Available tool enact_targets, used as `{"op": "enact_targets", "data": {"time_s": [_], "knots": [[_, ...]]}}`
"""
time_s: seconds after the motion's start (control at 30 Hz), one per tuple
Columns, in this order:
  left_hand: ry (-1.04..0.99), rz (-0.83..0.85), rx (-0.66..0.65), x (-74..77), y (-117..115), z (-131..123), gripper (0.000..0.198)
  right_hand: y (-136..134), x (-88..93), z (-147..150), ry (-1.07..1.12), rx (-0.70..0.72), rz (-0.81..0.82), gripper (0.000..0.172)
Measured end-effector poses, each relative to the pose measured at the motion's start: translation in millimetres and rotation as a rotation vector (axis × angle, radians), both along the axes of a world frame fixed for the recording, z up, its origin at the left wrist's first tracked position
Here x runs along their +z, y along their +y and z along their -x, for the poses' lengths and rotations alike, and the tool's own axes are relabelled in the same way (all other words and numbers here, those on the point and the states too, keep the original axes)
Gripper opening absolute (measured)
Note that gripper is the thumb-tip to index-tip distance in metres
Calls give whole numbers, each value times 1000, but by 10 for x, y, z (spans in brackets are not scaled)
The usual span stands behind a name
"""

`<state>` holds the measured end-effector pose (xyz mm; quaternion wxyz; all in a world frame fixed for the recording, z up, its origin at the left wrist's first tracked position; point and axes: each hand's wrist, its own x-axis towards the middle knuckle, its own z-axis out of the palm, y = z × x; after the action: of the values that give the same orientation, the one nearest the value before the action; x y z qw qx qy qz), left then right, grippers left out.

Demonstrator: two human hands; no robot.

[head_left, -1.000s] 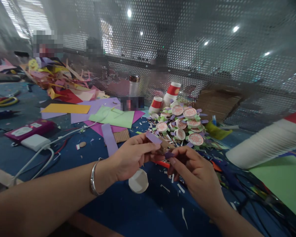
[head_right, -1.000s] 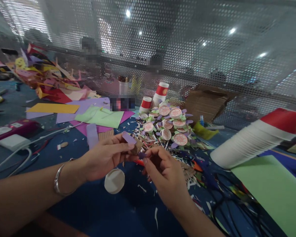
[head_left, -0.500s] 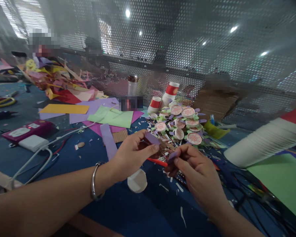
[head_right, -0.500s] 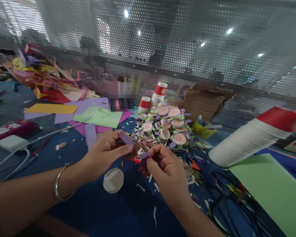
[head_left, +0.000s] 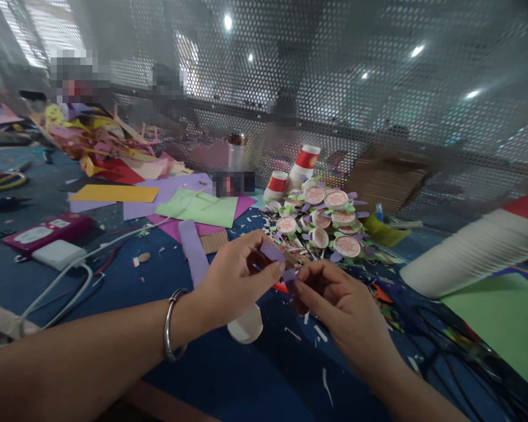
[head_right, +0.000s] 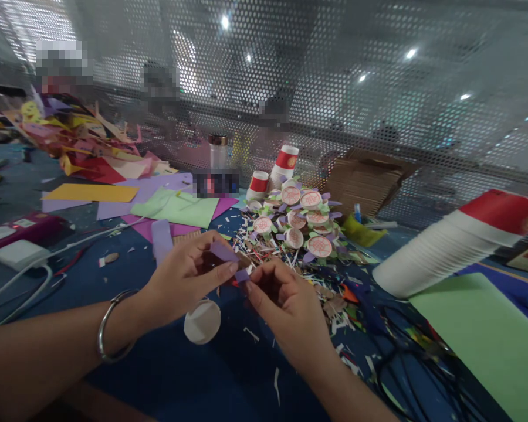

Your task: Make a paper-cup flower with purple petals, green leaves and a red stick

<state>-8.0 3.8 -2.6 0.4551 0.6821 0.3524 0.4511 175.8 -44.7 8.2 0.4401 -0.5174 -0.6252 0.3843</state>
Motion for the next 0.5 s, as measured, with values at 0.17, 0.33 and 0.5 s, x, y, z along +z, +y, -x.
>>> {"op": "enact_targets", "data": {"time_s": [0.17,0.33,0.5], "knots": [[98,-91,45,28,-28,8,9,11,-16,-18,-66,-28,-60,19],[184,-182,76,75,-58,8,9,13,-18,-13,-53,-31,-57,18],[184,-170,45,72,-62,-1,10,-4,-1,3,-15,-16,-15,22]]}}
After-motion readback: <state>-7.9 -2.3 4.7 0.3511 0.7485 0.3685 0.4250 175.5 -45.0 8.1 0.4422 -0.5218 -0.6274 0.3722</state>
